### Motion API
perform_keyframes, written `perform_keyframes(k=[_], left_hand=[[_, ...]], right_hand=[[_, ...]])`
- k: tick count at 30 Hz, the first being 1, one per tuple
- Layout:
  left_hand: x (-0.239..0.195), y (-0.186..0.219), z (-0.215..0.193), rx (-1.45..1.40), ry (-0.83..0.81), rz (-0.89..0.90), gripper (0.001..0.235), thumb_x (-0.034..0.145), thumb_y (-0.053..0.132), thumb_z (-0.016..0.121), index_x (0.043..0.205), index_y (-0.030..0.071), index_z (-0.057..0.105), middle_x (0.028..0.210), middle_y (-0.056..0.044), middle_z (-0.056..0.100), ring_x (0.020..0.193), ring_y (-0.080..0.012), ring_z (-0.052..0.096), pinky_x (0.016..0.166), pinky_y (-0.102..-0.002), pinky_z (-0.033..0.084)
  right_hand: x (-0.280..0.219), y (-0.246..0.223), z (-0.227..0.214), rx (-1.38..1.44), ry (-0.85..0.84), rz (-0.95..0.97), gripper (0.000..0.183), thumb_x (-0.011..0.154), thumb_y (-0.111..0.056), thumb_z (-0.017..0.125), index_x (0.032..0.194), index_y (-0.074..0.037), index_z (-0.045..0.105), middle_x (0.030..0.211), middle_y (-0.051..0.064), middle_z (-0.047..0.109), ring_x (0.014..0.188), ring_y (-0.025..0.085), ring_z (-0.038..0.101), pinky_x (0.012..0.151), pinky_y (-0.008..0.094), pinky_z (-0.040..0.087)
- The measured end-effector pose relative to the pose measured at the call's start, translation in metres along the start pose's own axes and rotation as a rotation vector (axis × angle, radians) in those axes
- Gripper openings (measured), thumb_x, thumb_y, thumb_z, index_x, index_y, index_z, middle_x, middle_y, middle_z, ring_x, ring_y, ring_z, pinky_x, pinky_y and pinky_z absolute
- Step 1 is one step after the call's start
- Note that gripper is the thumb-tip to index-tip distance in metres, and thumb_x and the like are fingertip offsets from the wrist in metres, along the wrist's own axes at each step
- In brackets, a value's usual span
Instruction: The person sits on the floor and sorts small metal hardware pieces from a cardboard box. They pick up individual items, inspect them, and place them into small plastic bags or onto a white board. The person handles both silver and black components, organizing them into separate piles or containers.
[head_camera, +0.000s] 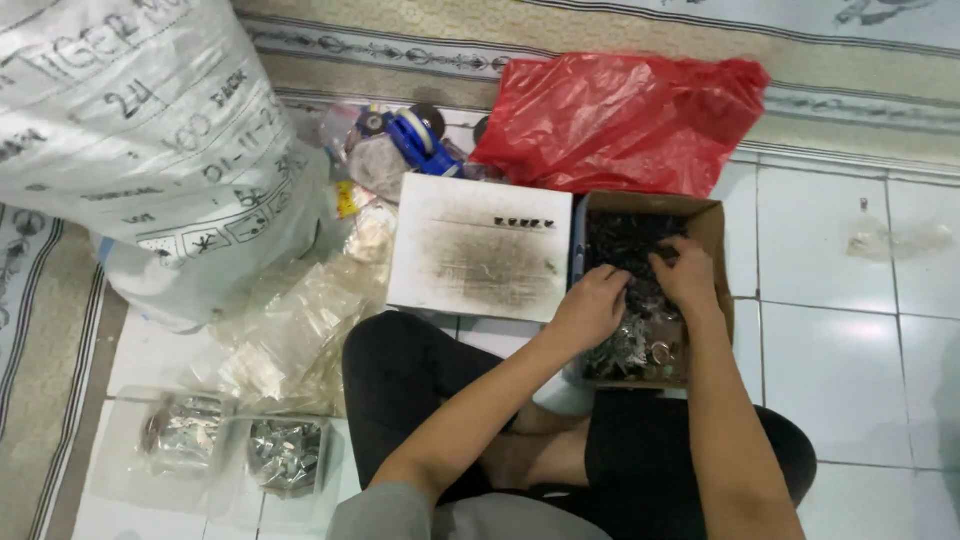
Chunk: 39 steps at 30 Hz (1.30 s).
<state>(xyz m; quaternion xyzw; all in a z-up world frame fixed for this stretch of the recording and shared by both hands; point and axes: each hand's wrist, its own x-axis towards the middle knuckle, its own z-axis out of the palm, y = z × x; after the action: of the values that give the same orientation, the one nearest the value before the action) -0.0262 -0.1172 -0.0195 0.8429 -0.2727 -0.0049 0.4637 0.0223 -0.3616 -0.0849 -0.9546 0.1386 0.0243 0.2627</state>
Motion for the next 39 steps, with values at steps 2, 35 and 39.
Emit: perform_keyframes(k=[2, 35, 39], left_hand=[[0.017, -0.021, 0.055, 0.073, -0.067, -0.003, 0.025, 0.097, 0.006, 0.056, 0.116, -0.004, 0.068, 0.102, -0.019, 0.067, 0.095, -0.0298, 0.071, 0.077, -0.031, 0.061], [0.091, -0.116, 0.212, -0.259, -0.208, -0.654, 0.033, 0.099, 0.029, 0.058, 0.094, 0.001, 0.075, 0.095, -0.017, 0.074, 0.092, -0.0319, 0.071, 0.08, -0.039, 0.06], [0.091, -0.119, 0.233, -0.324, -0.179, -0.845, 0.04, 0.101, 0.038, 0.058, 0.113, 0.004, 0.075, 0.113, -0.016, 0.074, 0.107, -0.0325, 0.07, 0.089, -0.041, 0.059]], right_hand=[[-0.004, 0.044, 0.011, -0.063, -0.047, 0.043, 0.032, 0.093, -0.021, 0.076, 0.122, -0.008, 0.075, 0.118, 0.022, 0.07, 0.108, 0.042, 0.07, 0.088, 0.053, 0.06], [0.008, 0.073, 0.059, 0.375, -0.066, 0.555, 0.036, 0.104, -0.027, 0.064, 0.13, -0.002, 0.068, 0.132, 0.023, 0.063, 0.122, 0.037, 0.061, 0.091, 0.052, 0.058], [0.013, 0.099, 0.068, 0.301, -0.136, 0.595, 0.031, 0.1, -0.027, 0.068, 0.115, -0.002, 0.076, 0.11, 0.022, 0.072, 0.106, 0.036, 0.067, 0.079, 0.052, 0.061]])
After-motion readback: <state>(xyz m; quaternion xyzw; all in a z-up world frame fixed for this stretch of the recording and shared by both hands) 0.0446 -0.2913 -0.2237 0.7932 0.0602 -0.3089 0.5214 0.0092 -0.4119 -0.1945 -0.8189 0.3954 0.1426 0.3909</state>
